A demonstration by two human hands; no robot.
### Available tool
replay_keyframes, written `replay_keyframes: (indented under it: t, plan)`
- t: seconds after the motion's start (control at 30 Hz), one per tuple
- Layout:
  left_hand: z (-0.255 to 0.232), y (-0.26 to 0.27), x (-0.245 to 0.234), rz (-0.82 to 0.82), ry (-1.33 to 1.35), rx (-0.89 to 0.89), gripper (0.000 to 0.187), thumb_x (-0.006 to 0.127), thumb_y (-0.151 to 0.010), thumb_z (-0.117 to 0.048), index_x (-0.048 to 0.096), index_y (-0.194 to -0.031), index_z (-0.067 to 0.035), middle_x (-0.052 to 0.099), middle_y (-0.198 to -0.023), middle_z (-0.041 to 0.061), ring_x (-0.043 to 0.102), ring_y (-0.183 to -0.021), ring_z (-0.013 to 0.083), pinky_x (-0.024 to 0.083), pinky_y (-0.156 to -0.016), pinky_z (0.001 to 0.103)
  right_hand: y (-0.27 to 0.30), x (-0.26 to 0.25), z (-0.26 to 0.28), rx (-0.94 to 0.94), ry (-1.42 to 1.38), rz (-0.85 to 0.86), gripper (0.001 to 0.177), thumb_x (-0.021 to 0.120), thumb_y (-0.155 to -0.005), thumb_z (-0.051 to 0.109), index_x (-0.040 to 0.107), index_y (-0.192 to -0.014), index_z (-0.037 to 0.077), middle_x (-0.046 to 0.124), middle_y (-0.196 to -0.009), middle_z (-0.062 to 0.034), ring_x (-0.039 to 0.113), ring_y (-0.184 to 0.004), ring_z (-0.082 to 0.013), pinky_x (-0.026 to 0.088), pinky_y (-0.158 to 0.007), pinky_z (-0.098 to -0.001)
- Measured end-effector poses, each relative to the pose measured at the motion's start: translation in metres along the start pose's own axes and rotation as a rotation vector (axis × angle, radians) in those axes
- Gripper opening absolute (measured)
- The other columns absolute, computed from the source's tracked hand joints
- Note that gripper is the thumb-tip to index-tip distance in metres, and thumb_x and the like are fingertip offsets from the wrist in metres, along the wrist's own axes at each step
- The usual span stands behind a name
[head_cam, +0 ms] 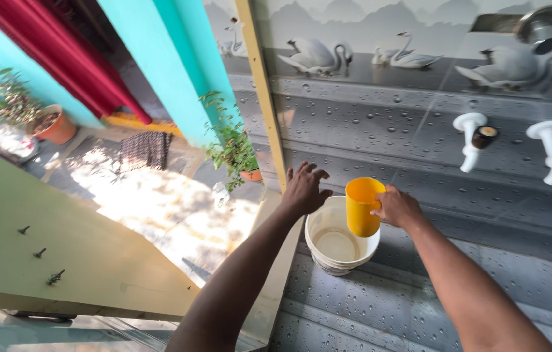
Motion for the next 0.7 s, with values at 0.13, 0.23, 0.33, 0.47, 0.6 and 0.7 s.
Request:
replay_keyframes:
  t: [0.13, 0.23, 0.33, 0.47, 0.6, 0.7]
  plan:
    - [0.030, 0.007, 0.036, 0.005, 0.026, -0.049, 0.051, 0.083, -0.080, -0.037, 0.069, -0.126, -0.018, 0.054, -0.148, 0.015, 0.034, -0.149, 0.0382, 0.021, -0.119, 0.066, -0.024, 0.089, -0.011, -0.050, -0.133, -0.073, 0.037, 0.085, -0.078, 0.029, 0.076, -0.100, 0.002, 0.065, -0.120, -0.0218, 0.072, -0.103, -0.0376, 0.060, -0.090, -0.0459]
    - [0.047, 0.012, 0.062, 0.012, 0.071, -0.092, 0.052, 0.083, -0.080, -0.035, 0.069, -0.127, -0.017, 0.053, -0.148, 0.014, 0.034, -0.149, 0.0386, 0.022, -0.118, 0.067, -0.033, 0.150, -0.021, -0.016, -0.149, -0.002, 0.032, 0.084, -0.078, 0.026, 0.076, -0.097, 0.001, 0.065, -0.119, -0.0226, 0.072, -0.101, -0.0389, 0.061, -0.089, -0.0456]
    - [0.058, 0.020, 0.090, 0.091, 0.081, -0.144, 0.050, 0.081, -0.081, -0.035, 0.069, -0.126, -0.018, 0.057, -0.145, 0.010, 0.036, -0.150, 0.0367, 0.023, -0.120, 0.066, -0.033, 0.199, -0.031, -0.005, -0.147, 0.033, 0.031, 0.084, -0.078, 0.025, 0.076, -0.095, 0.001, 0.066, -0.118, -0.0241, 0.073, -0.099, -0.0390, 0.061, -0.089, -0.0445]
    - [0.068, 0.026, 0.121, 0.110, 0.118, -0.145, 0.055, 0.083, -0.081, -0.034, 0.065, -0.130, -0.016, 0.054, -0.147, 0.010, 0.033, -0.150, 0.0363, 0.020, -0.118, 0.068, -0.026, 0.245, -0.035, 0.066, -0.190, 0.066, 0.026, 0.082, -0.080, 0.022, 0.076, -0.094, 0.001, 0.065, -0.118, -0.0231, 0.073, -0.098, -0.0392, 0.062, -0.088, -0.0460]
    - [0.073, 0.029, 0.145, 0.142, 0.134, -0.160, 0.058, 0.082, -0.081, -0.034, 0.062, -0.132, -0.015, 0.055, -0.147, 0.010, 0.036, -0.149, 0.0330, 0.021, -0.119, 0.067, -0.024, 0.280, -0.031, 0.119, -0.194, 0.093, 0.025, 0.079, -0.084, 0.022, 0.076, -0.095, 0.000, 0.062, -0.124, -0.0226, 0.074, -0.099, -0.0381, 0.062, -0.089, -0.0454]
    - [0.075, 0.030, 0.159, 0.148, 0.141, -0.153, 0.059, 0.081, -0.082, -0.034, 0.061, -0.135, -0.014, 0.054, -0.147, 0.011, 0.037, -0.147, 0.0315, 0.023, -0.119, 0.063, -0.024, 0.301, -0.027, 0.145, -0.199, 0.097, 0.025, 0.077, -0.085, 0.021, 0.075, -0.097, -0.001, 0.057, -0.129, -0.0234, 0.071, -0.102, -0.0379, 0.061, -0.089, -0.0462]
Point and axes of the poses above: each hand's wrist, its own y-axis away from the middle knuckle, its own x-axis out of the palm, z = x × y, the point moved 5 cm from there along -y, towards the middle knuckle
